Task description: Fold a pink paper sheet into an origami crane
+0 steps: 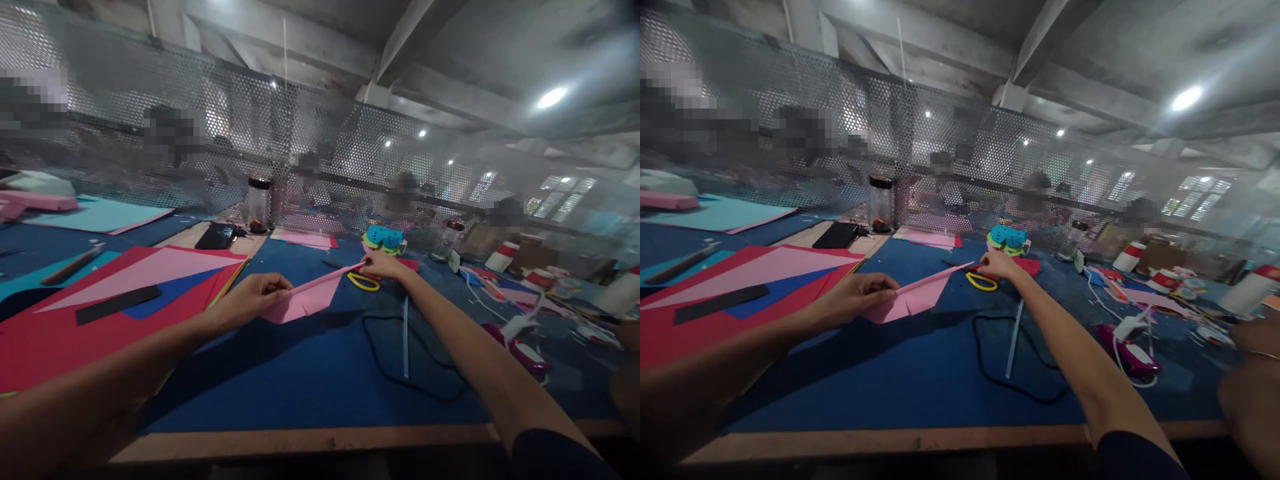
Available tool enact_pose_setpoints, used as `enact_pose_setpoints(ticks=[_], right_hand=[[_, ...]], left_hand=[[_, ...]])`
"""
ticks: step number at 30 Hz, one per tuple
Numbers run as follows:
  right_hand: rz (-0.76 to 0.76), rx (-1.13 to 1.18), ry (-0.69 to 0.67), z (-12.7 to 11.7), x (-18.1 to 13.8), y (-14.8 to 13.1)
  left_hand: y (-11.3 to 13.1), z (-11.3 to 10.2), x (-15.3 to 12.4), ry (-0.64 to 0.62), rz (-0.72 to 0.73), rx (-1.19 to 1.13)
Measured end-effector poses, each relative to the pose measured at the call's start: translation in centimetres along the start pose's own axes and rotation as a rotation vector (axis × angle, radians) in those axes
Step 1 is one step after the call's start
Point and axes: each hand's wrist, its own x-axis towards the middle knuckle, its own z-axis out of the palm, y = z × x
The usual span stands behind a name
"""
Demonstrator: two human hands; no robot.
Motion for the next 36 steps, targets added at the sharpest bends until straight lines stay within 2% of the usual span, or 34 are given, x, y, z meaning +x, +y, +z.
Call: enact_pose_setpoints(ticks=[4, 5, 6, 8, 10, 12, 14, 15, 21, 28, 31, 36], right_hand=[[0.085, 0.038, 0.328, -1.3, -3.1, 0.0], [0.077, 0.092, 0.525, -1.4, -4.1, -0.5], [0.021, 0.147, 0.686, -1.4, -5.3, -1.4], [-0.186, 0.202, 0.810, -0.9, -7.9, -4.0], [-0.418, 0.189, 0.751, 0.1, -10.7, -7.3], [-0.633, 0.097, 0.589, 1.3, -13.1, -10.3], [-0.765, -0.030, 0.455, 2.6, -14.7, -12.4], [-0.802, -0.075, 0.436, 3.1, -15.2, -13.0], [-0.777, -0.136, 0.374, 4.9, -15.2, -13.0], [-0.770, -0.151, 0.347, 5.6, -15.1, -12.7], [-0.776, -0.136, 0.332, 5.7, -15.3, -12.7], [-0.771, -0.087, 0.289, 5.9, -15.5, -12.8]], left_hand=[[0.2, 0.2, -0.1, -0.010, -0.049, 0.010], [0.2, 0.2, 0.0, -0.006, -0.058, 0.027], [0.2, 0.2, 0.0, -0.012, -0.070, 0.040], [0.3, 0.3, 0.0, -0.001, -0.090, 0.064], [0.3, 0.3, 0.0, -0.013, -0.131, 0.109], [0.4, 0.5, -0.2, -0.045, -0.144, 0.101], [0.5, 0.7, -0.3, -0.079, -0.126, 0.099], [0.6, 0.8, -0.4, -0.094, -0.115, 0.101], [0.6, 1.5, -0.7, -0.148, -0.065, 0.109], [0.7, 1.6, -1.1, -0.199, -0.108, 0.090], [0.8, 1.7, -1.3, -0.219, -0.126, 0.120], [1.3, 2.0, -2.0, -0.193, -0.056, 0.268]])
